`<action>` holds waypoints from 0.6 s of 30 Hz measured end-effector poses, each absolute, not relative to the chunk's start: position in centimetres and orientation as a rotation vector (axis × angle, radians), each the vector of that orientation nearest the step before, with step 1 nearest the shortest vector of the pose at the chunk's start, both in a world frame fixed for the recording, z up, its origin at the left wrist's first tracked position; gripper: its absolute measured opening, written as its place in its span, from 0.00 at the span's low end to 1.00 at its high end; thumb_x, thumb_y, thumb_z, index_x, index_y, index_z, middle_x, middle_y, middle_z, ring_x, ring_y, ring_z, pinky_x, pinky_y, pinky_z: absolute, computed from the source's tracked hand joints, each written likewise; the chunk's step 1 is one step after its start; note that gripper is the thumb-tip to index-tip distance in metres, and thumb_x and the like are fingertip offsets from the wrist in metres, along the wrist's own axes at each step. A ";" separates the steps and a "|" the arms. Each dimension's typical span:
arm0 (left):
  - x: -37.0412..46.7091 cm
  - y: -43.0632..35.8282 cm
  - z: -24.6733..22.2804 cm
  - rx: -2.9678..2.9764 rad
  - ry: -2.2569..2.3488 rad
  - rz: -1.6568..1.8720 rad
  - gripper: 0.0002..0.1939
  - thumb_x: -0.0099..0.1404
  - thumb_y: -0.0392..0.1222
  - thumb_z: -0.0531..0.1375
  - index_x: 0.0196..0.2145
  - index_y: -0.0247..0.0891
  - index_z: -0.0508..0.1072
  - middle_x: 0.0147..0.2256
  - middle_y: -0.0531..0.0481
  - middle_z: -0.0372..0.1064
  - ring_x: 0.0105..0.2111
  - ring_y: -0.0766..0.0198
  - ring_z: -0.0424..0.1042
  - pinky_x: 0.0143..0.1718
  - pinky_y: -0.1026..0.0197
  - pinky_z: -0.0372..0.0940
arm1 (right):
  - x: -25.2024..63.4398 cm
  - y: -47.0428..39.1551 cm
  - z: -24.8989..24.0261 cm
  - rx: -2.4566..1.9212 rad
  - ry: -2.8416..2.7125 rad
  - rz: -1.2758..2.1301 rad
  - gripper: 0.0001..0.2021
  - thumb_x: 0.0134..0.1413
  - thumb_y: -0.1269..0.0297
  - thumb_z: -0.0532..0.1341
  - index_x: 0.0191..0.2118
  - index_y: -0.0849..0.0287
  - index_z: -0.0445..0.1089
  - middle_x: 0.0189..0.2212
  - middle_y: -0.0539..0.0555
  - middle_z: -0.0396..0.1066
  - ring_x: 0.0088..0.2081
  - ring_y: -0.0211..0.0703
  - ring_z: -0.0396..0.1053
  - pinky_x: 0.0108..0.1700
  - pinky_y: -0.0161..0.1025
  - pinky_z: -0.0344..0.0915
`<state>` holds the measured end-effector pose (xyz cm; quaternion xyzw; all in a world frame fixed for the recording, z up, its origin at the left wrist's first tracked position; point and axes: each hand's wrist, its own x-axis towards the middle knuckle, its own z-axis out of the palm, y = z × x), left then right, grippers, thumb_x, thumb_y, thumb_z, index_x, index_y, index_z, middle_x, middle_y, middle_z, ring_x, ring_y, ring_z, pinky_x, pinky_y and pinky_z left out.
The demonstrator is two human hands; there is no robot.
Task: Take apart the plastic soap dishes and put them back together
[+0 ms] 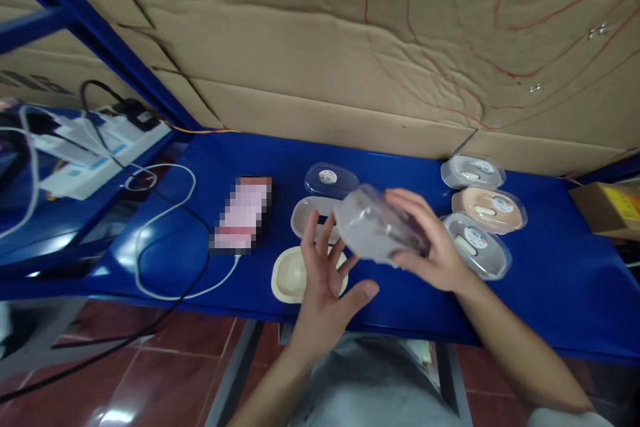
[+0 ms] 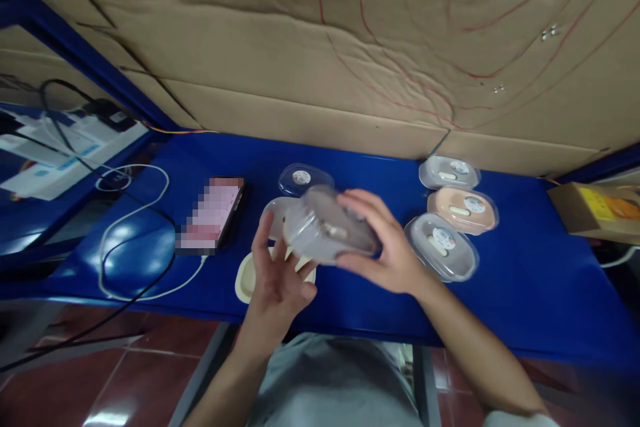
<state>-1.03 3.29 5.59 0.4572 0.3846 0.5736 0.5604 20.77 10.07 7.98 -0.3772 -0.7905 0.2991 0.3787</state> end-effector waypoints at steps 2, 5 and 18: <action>-0.3 3.7 5.9 1.036 0.869 1.357 0.57 0.61 0.55 0.75 0.75 0.61 0.43 0.72 0.40 0.55 0.67 0.43 0.67 0.63 0.43 0.70 | 20.3 9.3 8.2 -0.800 -2.012 0.982 0.39 0.62 0.36 0.64 0.73 0.45 0.59 0.70 0.60 0.61 0.72 0.60 0.57 0.72 0.57 0.59; 0.1 3.5 5.9 1.039 0.897 1.376 0.52 0.61 0.54 0.74 0.73 0.54 0.50 0.70 0.40 0.61 0.66 0.45 0.69 0.63 0.46 0.69 | 19.7 8.9 8.0 -0.738 -1.923 1.183 0.36 0.66 0.34 0.59 0.72 0.45 0.60 0.69 0.59 0.61 0.73 0.59 0.56 0.72 0.57 0.58; -2.0 0.9 1.4 1.080 1.074 1.321 0.51 0.65 0.74 0.59 0.75 0.45 0.51 0.61 0.35 0.70 0.65 0.40 0.68 0.65 0.35 0.64 | 20.6 13.0 2.3 -1.638 -2.034 0.168 0.27 0.64 0.50 0.64 0.64 0.54 0.69 0.67 0.65 0.65 0.68 0.67 0.62 0.65 0.67 0.62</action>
